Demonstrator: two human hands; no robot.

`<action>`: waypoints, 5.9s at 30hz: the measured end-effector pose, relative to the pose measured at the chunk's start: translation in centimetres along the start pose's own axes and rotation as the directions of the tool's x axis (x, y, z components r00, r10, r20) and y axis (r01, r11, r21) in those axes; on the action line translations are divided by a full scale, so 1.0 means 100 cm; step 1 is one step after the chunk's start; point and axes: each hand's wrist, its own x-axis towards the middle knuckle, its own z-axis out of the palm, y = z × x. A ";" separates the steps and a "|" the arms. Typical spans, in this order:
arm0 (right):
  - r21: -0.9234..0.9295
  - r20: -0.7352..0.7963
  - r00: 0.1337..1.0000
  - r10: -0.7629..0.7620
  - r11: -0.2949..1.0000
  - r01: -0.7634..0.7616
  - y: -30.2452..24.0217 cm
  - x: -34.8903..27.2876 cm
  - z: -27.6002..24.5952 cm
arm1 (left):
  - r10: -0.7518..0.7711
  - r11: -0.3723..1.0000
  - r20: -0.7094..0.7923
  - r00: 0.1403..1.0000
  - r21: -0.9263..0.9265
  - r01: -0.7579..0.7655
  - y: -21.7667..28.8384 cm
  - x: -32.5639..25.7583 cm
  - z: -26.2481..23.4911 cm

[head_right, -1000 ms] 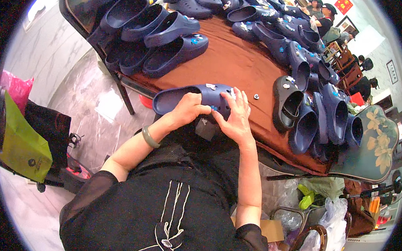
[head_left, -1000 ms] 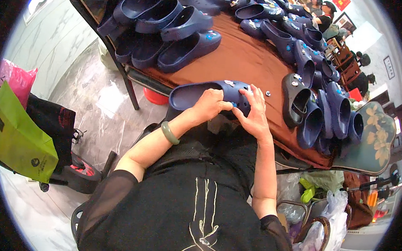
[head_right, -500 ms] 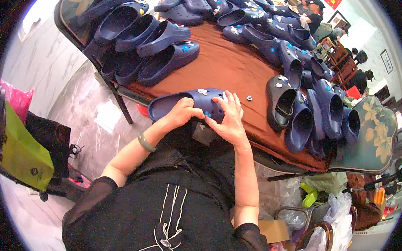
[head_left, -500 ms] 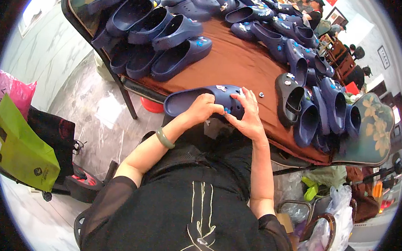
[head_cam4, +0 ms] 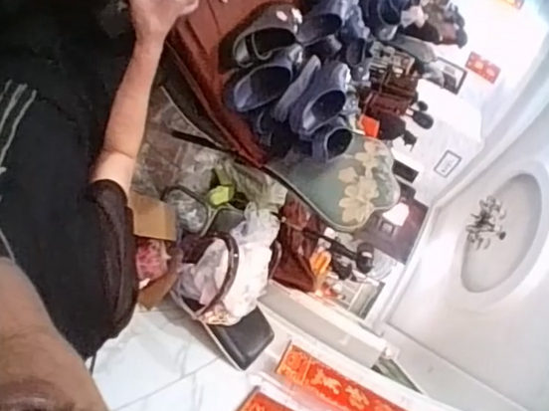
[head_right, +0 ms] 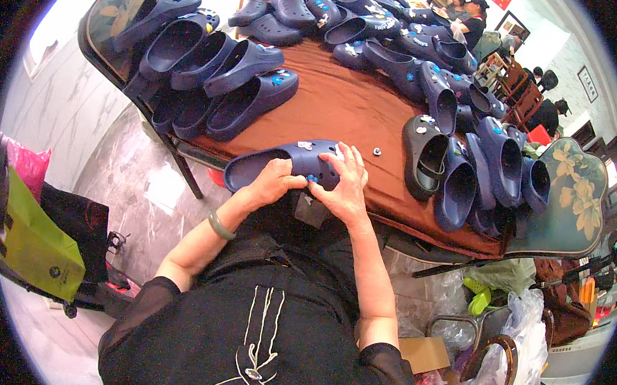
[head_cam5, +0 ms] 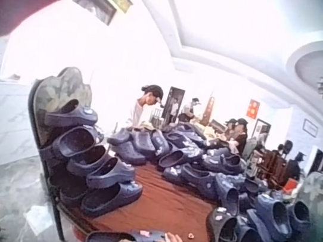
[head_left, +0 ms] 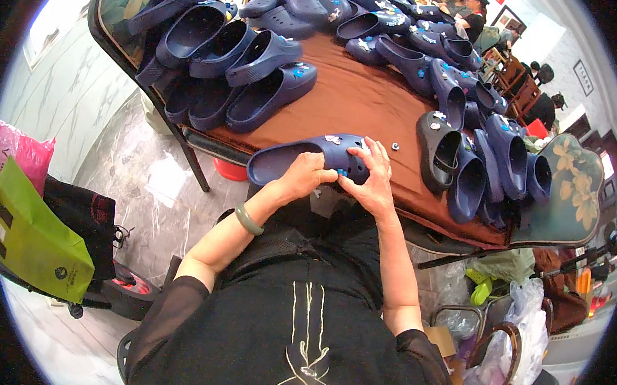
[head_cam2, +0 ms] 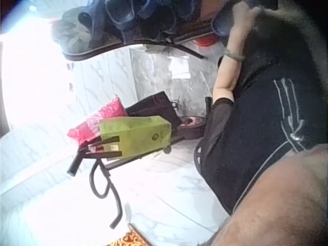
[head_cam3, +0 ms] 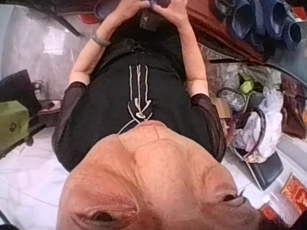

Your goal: Attaching decorative charms (jibbitz) to rubber clog-style shoes.

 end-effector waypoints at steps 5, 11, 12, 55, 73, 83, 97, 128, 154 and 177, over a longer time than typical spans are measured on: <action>0.016 -0.034 0.999 0.011 1.000 -0.010 -0.004 0.000 0.002 | 0.077 0.995 -0.047 0.996 0.063 -0.074 0.004 -0.003 0.004; 0.014 -0.029 1.000 0.007 1.000 -0.006 -0.006 0.002 0.002 | 0.106 0.994 -0.094 0.990 0.011 -0.105 -0.010 -0.004 0.009; 0.006 -0.011 1.000 0.011 1.000 -0.011 -0.006 0.002 0.000 | 0.033 0.997 -0.009 0.999 -0.076 -0.033 -0.008 -0.004 0.004; 0.260 -0.232 0.851 0.471 0.873 -0.413 0.154 0.004 -0.022 | -0.058 0.961 -0.088 0.994 -0.276 0.032 0.005 0.023 -0.007; 0.524 -0.349 0.908 0.233 0.852 -0.017 0.065 0.027 -0.001 | -0.088 0.961 -0.112 0.990 -0.270 0.055 0.001 0.018 -0.007; -0.092 -0.522 0.793 -0.314 0.945 0.314 0.037 0.020 0.028 | -0.032 0.955 -0.084 0.996 -0.297 0.005 -0.005 0.023 -0.003; -0.203 -0.400 0.872 -0.281 0.955 0.215 0.024 -0.002 0.027 | -0.069 0.908 -0.016 0.997 -0.416 0.056 -0.008 0.018 -0.004; 0.824 -0.406 0.815 0.415 0.552 0.130 0.056 -0.012 0.040 | 0.057 0.958 -0.083 0.995 -0.274 -0.078 0.071 0.045 -0.093; -0.480 -0.471 0.863 -0.182 0.874 -0.078 0.085 0.005 -0.037 | -0.052 0.680 -0.462 0.885 0.633 0.370 0.015 0.139 -0.230; -0.697 -0.086 0.987 0.136 0.700 -0.157 0.060 0.006 -0.049 | 0.528 0.358 -0.194 0.827 0.934 -0.009 0.086 0.066 -0.130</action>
